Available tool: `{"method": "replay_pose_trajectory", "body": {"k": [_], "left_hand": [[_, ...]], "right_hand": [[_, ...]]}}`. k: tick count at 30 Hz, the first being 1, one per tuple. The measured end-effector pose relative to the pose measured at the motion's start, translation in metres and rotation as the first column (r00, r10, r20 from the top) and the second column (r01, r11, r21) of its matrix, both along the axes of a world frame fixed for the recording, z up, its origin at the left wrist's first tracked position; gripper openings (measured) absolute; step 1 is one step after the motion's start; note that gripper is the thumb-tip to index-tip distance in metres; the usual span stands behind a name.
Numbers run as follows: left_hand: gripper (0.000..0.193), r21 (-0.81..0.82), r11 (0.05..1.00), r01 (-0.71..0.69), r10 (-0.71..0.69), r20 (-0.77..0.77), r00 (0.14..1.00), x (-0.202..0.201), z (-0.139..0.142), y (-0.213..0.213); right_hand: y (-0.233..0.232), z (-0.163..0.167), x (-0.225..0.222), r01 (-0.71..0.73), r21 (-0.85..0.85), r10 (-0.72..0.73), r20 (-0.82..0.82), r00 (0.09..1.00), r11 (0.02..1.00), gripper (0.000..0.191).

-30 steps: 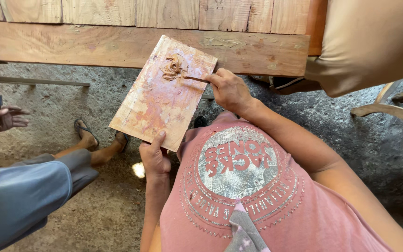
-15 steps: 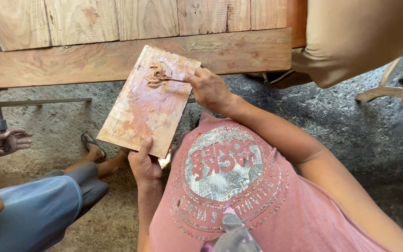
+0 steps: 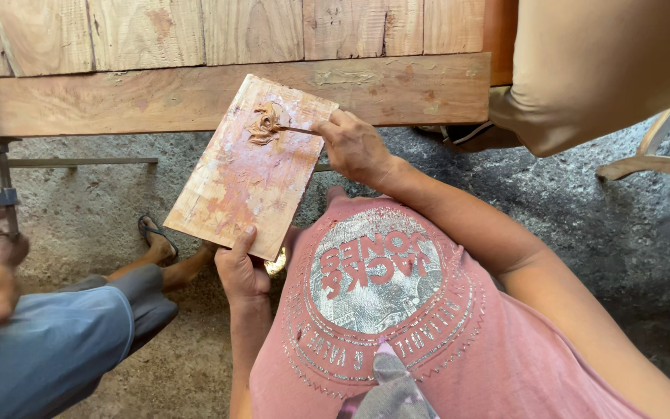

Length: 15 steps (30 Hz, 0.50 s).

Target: The person crouches to handle a plastic jug and a blue cloth, then carries a small board with wood filler to a wooden furniture frame. They hold the board in one hand and use a small putty knife to scoop filler and spread it over gaps and damaged spots on the wooden table surface, working along the planks.

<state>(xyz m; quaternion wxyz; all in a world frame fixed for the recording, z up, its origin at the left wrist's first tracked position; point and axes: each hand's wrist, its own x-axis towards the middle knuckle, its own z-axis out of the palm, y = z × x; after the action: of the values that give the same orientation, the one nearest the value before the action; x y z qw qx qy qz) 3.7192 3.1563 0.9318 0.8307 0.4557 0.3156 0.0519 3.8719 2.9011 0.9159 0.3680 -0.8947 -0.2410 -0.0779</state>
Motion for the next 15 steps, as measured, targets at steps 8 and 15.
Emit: {"method": "replay_pose_trajectory", "body": {"k": [8, 15], "left_hand": [[0.051, -0.016, 0.999, -0.032, 0.032, -0.019, 0.999, 0.001, -0.014, -0.002], [0.039, -0.024, 0.997, -0.07, 0.067, -0.096, 0.993, 0.002, -0.019, 0.02]], "right_hand": [[0.0, -0.003, 0.003, -0.029, -0.016, 0.029, -0.001, 1.0, 0.999, 0.026], [0.026, 0.008, 0.005, -0.07, -0.044, 0.067, -0.062, 0.996, 0.997, 0.02]]}}
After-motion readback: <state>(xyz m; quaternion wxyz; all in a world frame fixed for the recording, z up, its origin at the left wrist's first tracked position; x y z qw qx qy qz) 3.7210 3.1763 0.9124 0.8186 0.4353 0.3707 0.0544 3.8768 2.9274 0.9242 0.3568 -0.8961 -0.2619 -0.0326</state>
